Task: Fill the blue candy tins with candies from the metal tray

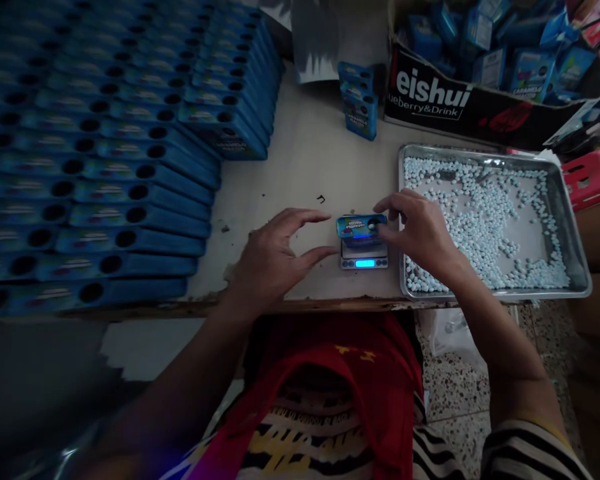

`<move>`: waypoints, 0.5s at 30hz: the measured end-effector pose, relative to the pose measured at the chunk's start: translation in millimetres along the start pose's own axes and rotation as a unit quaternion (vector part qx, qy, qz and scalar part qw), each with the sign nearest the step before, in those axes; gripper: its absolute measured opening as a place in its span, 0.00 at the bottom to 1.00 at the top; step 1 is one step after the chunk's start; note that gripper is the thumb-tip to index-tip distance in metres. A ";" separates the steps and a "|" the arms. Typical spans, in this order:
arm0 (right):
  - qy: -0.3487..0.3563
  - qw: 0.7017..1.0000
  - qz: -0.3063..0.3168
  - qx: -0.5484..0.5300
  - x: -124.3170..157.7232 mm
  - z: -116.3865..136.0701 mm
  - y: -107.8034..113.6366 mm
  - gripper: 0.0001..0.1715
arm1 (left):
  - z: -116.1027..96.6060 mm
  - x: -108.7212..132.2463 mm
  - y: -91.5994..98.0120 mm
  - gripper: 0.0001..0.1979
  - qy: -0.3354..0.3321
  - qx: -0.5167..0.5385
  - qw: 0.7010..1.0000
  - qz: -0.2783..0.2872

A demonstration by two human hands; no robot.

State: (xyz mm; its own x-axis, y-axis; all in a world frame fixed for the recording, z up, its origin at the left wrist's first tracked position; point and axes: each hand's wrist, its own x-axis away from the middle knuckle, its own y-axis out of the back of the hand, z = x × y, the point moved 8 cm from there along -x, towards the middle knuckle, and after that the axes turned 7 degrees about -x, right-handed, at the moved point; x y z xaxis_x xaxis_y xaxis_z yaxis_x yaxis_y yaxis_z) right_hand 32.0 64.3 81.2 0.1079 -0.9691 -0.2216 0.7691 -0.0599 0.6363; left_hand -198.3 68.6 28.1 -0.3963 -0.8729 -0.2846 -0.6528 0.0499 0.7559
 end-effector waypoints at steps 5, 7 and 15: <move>-0.043 0.984 -0.170 -0.033 0.5 -20.3 43.8 0.08 | -18.1 -10.1 0.0 0.26 -0.019 0.006 1.000 -0.012; -0.038 0.979 -0.195 -0.042 -15.3 -36.2 51.1 0.06 | -18.8 -11.4 -5.2 0.26 -0.031 0.023 0.999 -0.019; 0.037 0.988 -0.113 0.097 -195.7 -113.2 -21.0 0.27 | -3.2 -8.8 -17.8 0.33 0.001 0.068 0.997 -0.030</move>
State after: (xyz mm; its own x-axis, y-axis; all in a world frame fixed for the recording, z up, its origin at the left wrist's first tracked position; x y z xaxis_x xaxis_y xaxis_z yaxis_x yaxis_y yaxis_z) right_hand 66.1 282.2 27.6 -0.0017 -0.9056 -0.4240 0.6450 -0.3251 0.6916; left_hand -181.1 73.9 19.0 -0.3521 -0.8772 -0.3264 -0.7572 0.0620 0.6502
